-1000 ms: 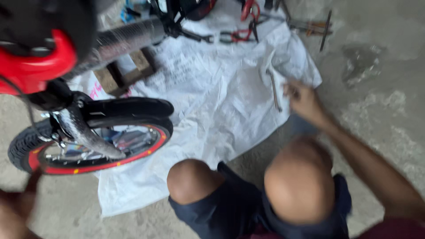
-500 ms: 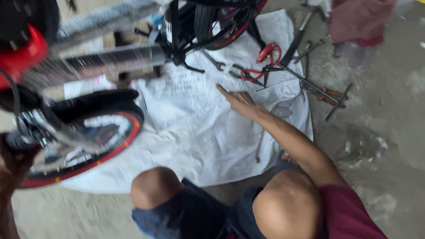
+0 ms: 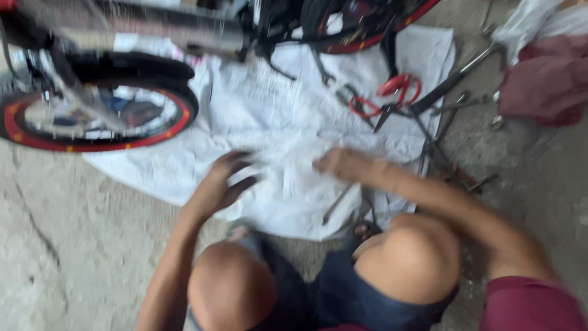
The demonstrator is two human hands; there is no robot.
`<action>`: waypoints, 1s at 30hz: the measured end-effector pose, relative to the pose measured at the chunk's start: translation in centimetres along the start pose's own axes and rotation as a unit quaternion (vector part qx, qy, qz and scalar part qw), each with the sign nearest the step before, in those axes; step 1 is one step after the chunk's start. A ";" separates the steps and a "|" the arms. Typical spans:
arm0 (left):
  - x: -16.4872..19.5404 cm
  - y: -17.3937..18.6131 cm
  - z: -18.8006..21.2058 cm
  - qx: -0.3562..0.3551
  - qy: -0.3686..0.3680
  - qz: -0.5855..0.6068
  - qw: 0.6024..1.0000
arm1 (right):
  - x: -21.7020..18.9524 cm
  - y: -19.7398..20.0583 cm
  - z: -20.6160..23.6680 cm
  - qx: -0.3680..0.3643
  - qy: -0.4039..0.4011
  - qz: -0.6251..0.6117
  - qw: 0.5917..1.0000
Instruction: The person assembles a red BMX bicycle by removing protective bubble wrap from the frame and handlebars, then uses a wrench to tighten bolts on the handlebar stem, front wheel axle, and rear wheel axle. The person also uses pliers to adjust the rear brake cable and secures the brake assembly.
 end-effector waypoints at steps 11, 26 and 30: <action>12.0 2.1 -18.8 -0.059 -0.246 0.105 0.962 | -0.6 29.8 3.2 0.176 -0.203 0.137 0.953; 6.6 -0.5 -25.9 -0.118 -0.116 0.324 0.932 | 1.8 33.5 15.9 0.223 -0.451 -0.166 0.848; 4.1 -2.7 -26.5 -0.057 0.043 0.486 0.871 | 5.2 35.0 21.0 0.121 -0.575 -0.053 0.808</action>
Point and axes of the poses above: each hand's wrist, its own z-axis away from the middle knuckle, its own y-axis out of the back of the hand, x = y × z, the point moved 5 cm from there along -z, towards the middle knuckle, and after that the axes turned 1 degree about z, right-handed, at the moved point
